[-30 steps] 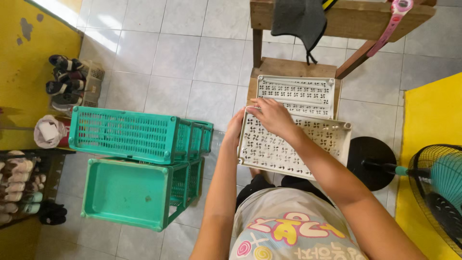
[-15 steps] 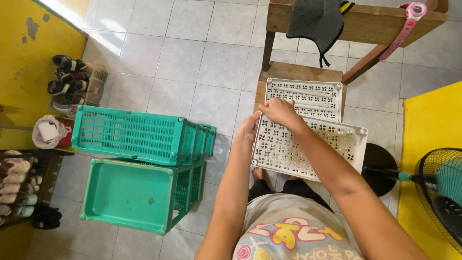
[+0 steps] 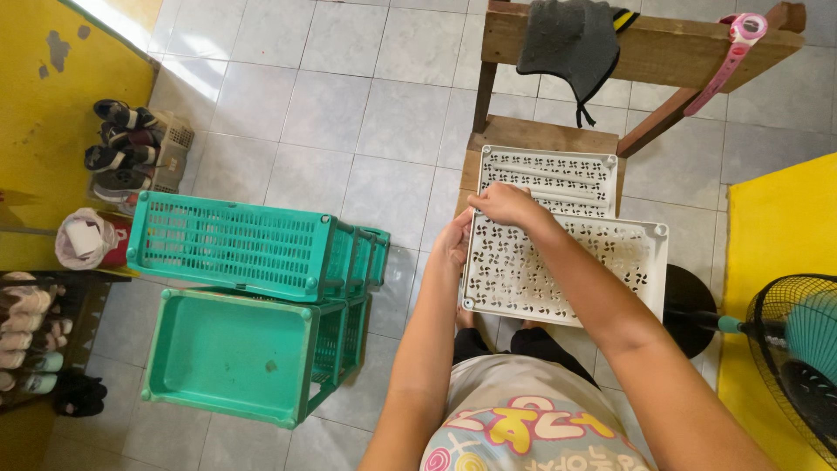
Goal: The person stacks green plastic trays, then repeatedly picks up white perforated trays, inserts white cylindrical rods into their corner holes, and places them on a wooden stand. The person uses a cloth to wipe the surface of the trays during the process.
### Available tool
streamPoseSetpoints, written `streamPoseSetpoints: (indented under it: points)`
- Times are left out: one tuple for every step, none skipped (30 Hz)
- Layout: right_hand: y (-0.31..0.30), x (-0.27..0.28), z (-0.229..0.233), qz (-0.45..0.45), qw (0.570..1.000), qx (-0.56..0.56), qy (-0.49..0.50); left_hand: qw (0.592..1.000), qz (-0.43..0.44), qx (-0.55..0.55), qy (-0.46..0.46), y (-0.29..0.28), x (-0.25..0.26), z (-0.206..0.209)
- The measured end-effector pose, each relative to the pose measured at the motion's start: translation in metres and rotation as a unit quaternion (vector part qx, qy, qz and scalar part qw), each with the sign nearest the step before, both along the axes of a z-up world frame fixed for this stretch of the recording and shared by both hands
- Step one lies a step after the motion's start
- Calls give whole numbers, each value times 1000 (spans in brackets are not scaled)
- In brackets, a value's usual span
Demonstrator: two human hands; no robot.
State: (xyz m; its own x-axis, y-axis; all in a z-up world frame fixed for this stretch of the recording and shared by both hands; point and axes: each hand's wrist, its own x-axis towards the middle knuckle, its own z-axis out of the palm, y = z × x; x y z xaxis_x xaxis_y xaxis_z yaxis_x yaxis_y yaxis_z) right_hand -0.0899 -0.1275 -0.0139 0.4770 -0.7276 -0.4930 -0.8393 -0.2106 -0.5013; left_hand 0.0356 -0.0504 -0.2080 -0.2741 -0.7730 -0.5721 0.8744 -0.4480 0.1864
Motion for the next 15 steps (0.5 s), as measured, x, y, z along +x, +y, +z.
streamPoseSetpoints:
  points:
    - [2,2,0,8,999,-29,20,1000,6,9,8,-1,0,-2]
    - [5,4,1,15,997,-57,40,1000,5,20,-5,-3,0,-3]
    - [7,5,3,13,997,-67,38,999,5,30,-17,-5,1,-4]
    - [10,6,4,11,996,-77,37,999,5,40,-29,-7,1,-5]
    - [13,4,6,9,996,-86,35,1000,0,10,14,-9,2,-5]
    - [16,2,7,-4,996,-89,18,998,-4,-20,57,-10,4,-6]
    - [15,1,9,-17,995,-95,-1,994,-8,-52,99,-15,6,-5]
    - [14,0,10,-30,994,-101,-20,998,-11,-9,64,-18,6,-5]
    - [11,-2,11,-34,997,-74,-18,999,-15,32,28,-21,5,-5]
    - [7,-3,11,-38,998,-47,-16,997,-18,74,-7,-23,4,-4]
    - [5,-4,9,-40,999,-19,-14,997,-11,77,-12,-21,2,-4]
    - [4,-5,7,-21,1000,-19,1,997,-4,81,-17,-18,1,-4]
    - [-1,-5,4,-1,1000,-22,14,996,4,83,-23,-19,0,-3]
    - [-5,-5,1,19,999,-25,28,999,-11,50,-4,-18,0,-2]
    - [-7,-4,-1,28,999,-19,32,999,-25,18,15,-16,1,0]
